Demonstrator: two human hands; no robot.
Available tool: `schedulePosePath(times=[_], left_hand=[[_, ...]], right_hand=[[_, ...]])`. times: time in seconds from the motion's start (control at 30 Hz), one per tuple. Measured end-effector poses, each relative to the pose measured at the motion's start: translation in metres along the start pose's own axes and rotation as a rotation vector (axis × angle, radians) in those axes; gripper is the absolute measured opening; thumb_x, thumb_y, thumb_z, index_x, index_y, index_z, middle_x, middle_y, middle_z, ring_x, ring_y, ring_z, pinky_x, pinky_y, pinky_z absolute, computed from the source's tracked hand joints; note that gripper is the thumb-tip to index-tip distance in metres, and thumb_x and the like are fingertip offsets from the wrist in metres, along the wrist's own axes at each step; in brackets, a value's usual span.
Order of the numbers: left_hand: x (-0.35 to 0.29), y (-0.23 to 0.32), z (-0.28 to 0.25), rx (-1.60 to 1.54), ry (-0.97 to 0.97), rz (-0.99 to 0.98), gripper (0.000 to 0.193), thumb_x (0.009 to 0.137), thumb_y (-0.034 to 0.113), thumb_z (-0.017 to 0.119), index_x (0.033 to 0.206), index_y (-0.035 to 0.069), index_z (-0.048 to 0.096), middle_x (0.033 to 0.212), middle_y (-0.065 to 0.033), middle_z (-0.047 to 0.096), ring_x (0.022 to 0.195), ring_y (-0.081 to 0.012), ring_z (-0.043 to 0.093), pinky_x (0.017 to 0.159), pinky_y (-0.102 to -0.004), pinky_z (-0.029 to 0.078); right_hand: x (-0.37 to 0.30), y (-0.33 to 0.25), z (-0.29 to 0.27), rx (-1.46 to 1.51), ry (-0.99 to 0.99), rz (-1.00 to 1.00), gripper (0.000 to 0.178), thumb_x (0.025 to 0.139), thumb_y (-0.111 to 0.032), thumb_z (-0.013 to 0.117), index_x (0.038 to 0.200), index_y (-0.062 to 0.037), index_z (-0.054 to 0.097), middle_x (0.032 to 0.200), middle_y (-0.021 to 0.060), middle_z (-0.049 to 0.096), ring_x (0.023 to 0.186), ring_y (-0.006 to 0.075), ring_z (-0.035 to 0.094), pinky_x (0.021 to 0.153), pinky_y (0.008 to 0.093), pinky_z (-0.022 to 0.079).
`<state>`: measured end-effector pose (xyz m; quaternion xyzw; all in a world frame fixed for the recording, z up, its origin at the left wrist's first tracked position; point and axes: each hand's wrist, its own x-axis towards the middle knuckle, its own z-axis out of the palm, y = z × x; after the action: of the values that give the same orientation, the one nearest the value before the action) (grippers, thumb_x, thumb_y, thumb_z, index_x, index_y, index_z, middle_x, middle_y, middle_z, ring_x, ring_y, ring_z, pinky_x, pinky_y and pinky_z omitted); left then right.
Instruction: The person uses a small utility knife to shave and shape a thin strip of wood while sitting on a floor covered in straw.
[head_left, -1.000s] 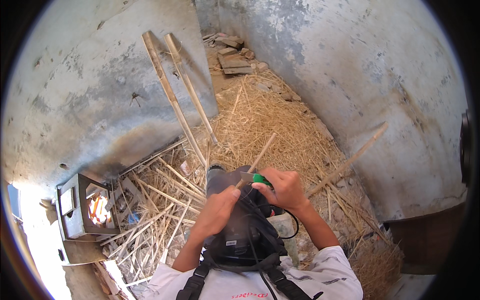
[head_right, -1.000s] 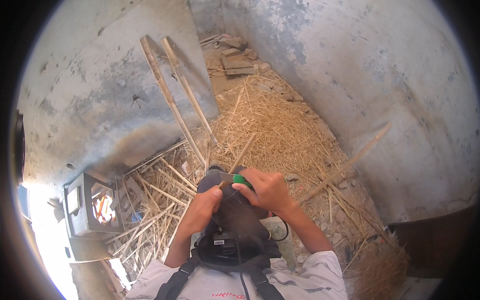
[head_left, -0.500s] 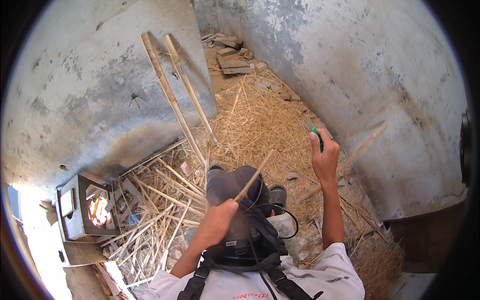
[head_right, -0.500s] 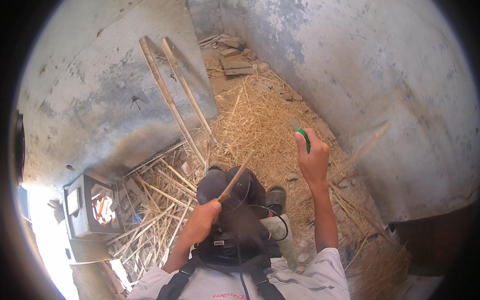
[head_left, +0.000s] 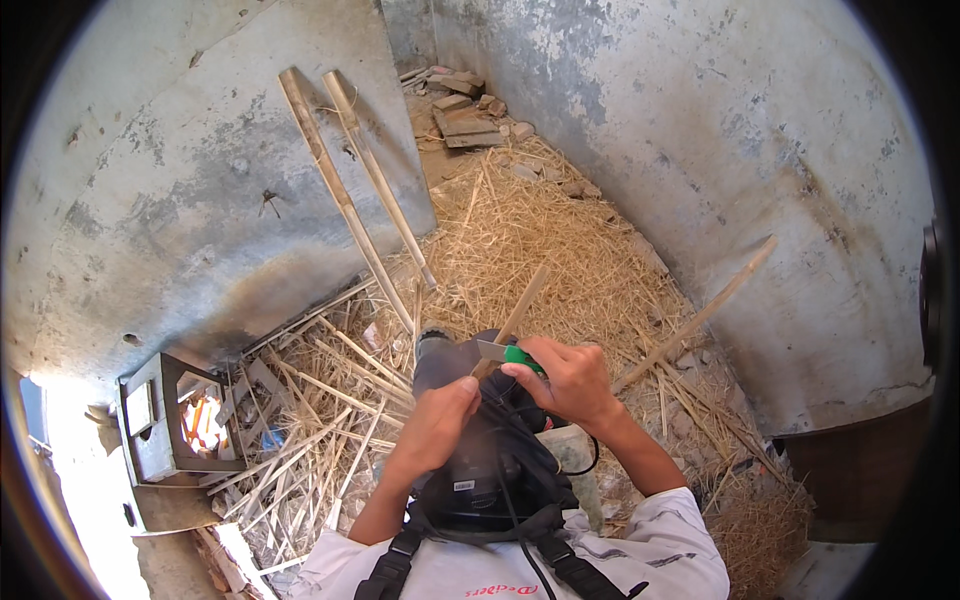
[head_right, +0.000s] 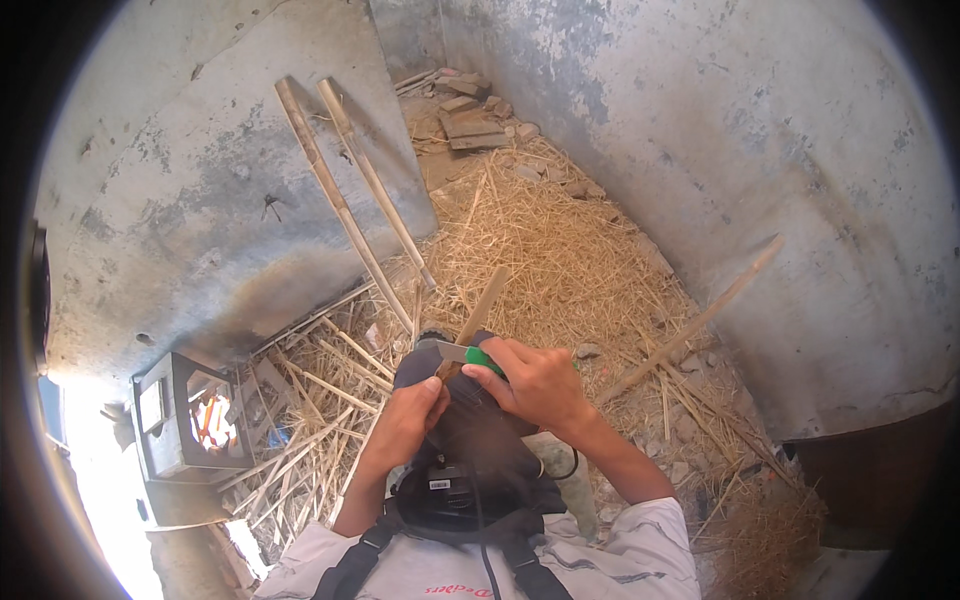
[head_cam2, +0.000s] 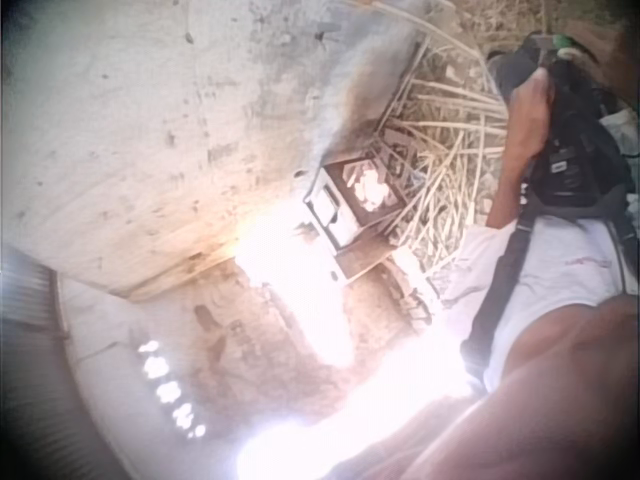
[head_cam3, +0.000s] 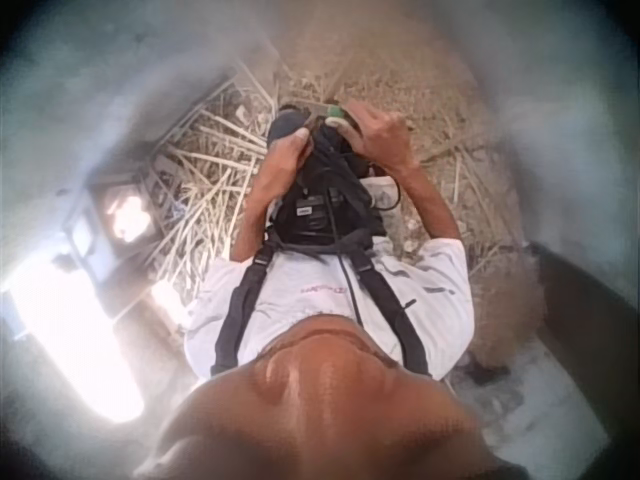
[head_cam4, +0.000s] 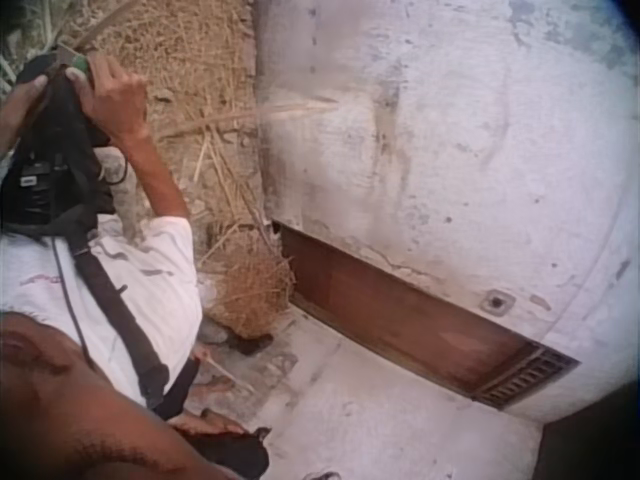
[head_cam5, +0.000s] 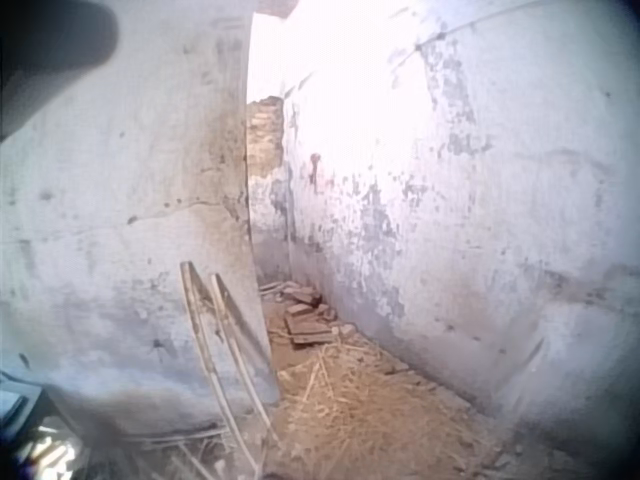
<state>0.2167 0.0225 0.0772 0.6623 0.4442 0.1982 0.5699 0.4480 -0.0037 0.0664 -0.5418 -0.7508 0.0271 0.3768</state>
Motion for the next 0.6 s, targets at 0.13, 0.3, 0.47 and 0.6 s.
schedulePosePath(times=[0.13,0.3,0.47,0.6], left_hand=[[-0.004,0.001,0.005,0.111,0.092,0.072,0.049,0.113,0.035,0.040,0.090,-0.004,0.059,0.072,-0.0229,0.059,0.067,-0.0406,0.056,0.065,-0.0473,0.042],[-0.005,0.000,0.004,0.154,0.108,0.073,0.048,0.113,0.035,0.040,0.092,-0.004,0.061,0.072,-0.0265,0.060,0.069,-0.0472,0.058,0.064,-0.0506,0.042],[-0.005,-0.002,0.002,0.170,0.125,0.081,0.047,0.113,0.034,0.041,0.092,-0.003,0.060,0.073,-0.0278,0.060,0.071,-0.0501,0.059,0.064,-0.0528,0.042],[-0.005,-0.005,0.001,0.224,0.138,0.089,0.047,0.113,0.035,0.041,0.092,-0.002,0.060,0.074,-0.0287,0.059,0.073,-0.0523,0.059,0.064,-0.0539,0.041]], right_hand=[[0.002,-0.001,-0.002,-0.043,0.033,-0.018,0.034,0.097,-0.041,0.076,0.104,-0.0076,0.072,0.085,0.0055,0.073,0.066,0.0240,0.072,0.053,0.0368,0.053],[0.001,0.005,-0.001,-0.104,0.050,-0.032,0.034,0.096,-0.042,0.077,0.101,-0.0094,0.073,0.081,0.0043,0.072,0.063,0.0229,0.071,0.053,0.0364,0.053],[0.005,0.011,-0.003,-0.123,0.056,-0.028,0.032,0.096,-0.043,0.076,0.099,-0.0117,0.072,0.076,0.0028,0.070,0.060,0.0227,0.069,0.051,0.0357,0.052],[0.009,0.014,-0.004,-0.136,0.128,-0.058,0.031,0.099,-0.043,0.073,0.098,-0.0114,0.072,0.072,0.0040,0.068,0.058,0.0218,0.068,0.050,0.0354,0.050]])
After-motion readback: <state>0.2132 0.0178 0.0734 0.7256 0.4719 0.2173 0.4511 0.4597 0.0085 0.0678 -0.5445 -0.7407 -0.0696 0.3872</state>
